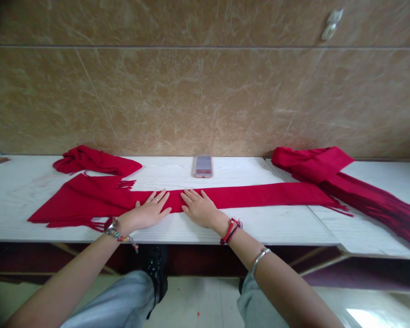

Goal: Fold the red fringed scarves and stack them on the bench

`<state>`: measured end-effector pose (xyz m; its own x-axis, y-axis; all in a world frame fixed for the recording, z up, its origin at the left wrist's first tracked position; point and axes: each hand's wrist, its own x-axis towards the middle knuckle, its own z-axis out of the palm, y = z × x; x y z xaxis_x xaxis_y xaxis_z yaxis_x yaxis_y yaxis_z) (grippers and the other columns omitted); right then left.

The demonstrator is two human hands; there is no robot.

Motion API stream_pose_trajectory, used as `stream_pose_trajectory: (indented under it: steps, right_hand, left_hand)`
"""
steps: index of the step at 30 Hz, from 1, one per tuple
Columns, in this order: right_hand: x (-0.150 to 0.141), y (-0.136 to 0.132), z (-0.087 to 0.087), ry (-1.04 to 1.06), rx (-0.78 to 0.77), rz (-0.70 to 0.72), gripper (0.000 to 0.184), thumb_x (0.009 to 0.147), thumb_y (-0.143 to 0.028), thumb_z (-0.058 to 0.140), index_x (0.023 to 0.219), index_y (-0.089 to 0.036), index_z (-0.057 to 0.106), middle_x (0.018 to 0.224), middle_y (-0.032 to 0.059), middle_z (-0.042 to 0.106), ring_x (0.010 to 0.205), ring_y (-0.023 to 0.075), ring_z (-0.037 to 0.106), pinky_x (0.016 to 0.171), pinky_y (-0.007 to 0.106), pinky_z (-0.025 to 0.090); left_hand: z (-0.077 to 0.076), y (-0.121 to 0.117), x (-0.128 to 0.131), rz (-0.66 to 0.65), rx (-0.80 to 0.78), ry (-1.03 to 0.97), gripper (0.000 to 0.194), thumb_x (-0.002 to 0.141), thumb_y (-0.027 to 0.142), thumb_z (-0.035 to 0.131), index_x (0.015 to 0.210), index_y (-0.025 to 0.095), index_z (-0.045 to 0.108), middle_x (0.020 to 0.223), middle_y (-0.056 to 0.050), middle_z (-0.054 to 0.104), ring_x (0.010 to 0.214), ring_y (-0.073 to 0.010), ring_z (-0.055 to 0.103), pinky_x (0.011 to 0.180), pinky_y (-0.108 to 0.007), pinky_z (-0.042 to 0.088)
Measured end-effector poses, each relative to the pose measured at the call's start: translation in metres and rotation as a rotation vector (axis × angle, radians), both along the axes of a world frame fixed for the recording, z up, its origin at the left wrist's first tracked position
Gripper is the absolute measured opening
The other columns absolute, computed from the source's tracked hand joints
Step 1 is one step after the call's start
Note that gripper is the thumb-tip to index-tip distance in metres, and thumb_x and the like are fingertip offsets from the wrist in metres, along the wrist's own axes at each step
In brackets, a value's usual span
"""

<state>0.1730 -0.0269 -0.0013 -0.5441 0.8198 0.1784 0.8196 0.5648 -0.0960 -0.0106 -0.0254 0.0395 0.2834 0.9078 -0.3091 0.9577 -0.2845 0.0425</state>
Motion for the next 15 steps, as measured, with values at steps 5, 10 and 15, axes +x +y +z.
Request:
stream_pose_trajectory:
  steps: [5, 10, 15]
  right_hand:
    - [0.035, 0.002, -0.004, -0.048, 0.025, -0.072, 0.048, 0.091, -0.024, 0.027, 0.135, -0.007, 0.033, 0.141, 0.0149, 0.031, 0.129, 0.0255, 0.029, 0.102, 0.048, 0.028]
    - [0.087, 0.002, -0.014, -0.094, 0.042, -0.183, 0.048, 0.091, -0.023, 0.025, 0.136, -0.007, 0.032, 0.141, 0.0152, 0.032, 0.129, 0.0258, 0.030, 0.100, 0.047, 0.031]
    - [0.108, -0.002, -0.012, -0.123, 0.031, -0.291, 0.048, 0.090, -0.022, 0.026, 0.135, -0.005, 0.032, 0.142, 0.0168, 0.030, 0.130, 0.0272, 0.026, 0.101, 0.047, 0.031]
  left_hand:
    - [0.005, 0.000, -0.002, 0.006, -0.019, 0.009, 0.065, 0.086, 0.047, 0.019, 0.142, 0.015, 0.011, 0.148, -0.008, -0.001, 0.135, -0.0302, 0.001, 0.095, -0.067, 0.019]
    - [0.009, -0.001, -0.002, 0.007, -0.048, 0.020, 0.066, 0.086, 0.046, 0.019, 0.142, 0.012, 0.010, 0.147, -0.010, -0.002, 0.135, -0.0300, 0.000, 0.094, -0.067, 0.021]
    - [0.008, 0.002, 0.008, 0.031, -0.001, 0.071, 0.059, 0.088, 0.038, 0.023, 0.140, 0.011, 0.019, 0.147, -0.011, 0.003, 0.135, -0.0286, 0.005, 0.098, -0.062, 0.020]
